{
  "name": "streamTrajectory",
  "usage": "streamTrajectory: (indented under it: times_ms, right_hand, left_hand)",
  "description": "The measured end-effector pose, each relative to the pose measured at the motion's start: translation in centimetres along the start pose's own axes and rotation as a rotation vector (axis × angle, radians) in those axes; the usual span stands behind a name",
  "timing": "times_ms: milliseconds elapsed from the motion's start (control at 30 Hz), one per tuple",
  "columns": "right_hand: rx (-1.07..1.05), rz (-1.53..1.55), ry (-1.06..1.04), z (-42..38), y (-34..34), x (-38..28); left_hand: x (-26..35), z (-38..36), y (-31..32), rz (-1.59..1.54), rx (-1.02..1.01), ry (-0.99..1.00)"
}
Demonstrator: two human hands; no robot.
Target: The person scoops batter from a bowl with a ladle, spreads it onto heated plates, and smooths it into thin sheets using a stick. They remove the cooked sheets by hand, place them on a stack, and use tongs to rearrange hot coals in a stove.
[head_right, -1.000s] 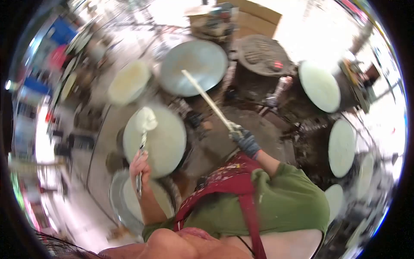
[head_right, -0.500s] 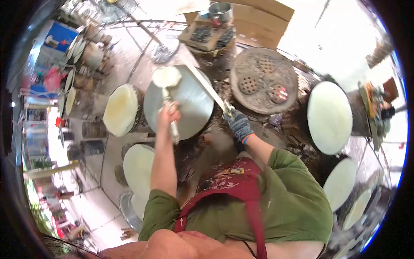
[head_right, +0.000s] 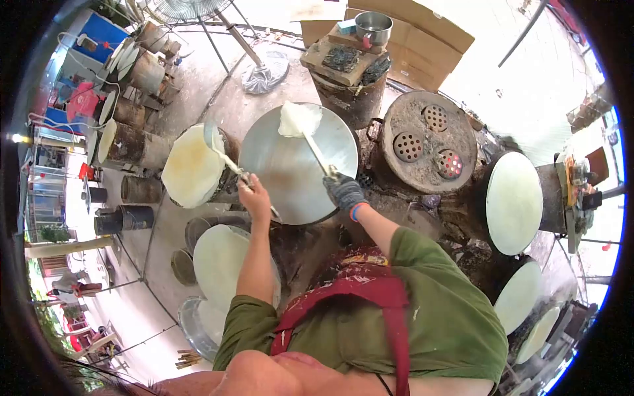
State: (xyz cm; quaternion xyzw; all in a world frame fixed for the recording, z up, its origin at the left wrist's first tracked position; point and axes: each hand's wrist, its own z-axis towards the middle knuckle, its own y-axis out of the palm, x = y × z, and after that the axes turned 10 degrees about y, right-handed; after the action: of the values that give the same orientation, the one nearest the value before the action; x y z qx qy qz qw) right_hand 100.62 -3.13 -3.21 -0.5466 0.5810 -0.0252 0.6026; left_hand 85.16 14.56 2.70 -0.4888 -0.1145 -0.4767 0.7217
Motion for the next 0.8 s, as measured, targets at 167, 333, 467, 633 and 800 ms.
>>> streamTrajectory:
  times_ms: [167, 333, 467, 633, 800]
  right_hand:
    - [-0.076, 0.238, 0.249, 0.9, -3.5, -2.4]
    - [-0.370, 0.731, 0.245, 1.0, 2.6, -2.3]
    - [-0.028, -0.214, 0.063, 3.0, -2.8, -2.0]
    - [-0.332, 0.330, 0.139, 4.2, 2.6, -0.5]
    - [-0.158, -0.358, -0.293, 5.3, -4.2, -5.1]
  left_hand:
    - [-1.5, -1.3, -8.0, -0.106, -0.112, -0.040]
    - [-7.6, -8.6, -10.7, -0.350, -0.196, -0.324]
    - [-8.3, -11.2, -14.1, -0.333, -0.220, -0.369]
    - [-8.3, -14.1, -15.5, -0.227, -0.176, -0.404]
    - [-6.1, -15.2, -15.7, -0.132, -0.177, -0.403]
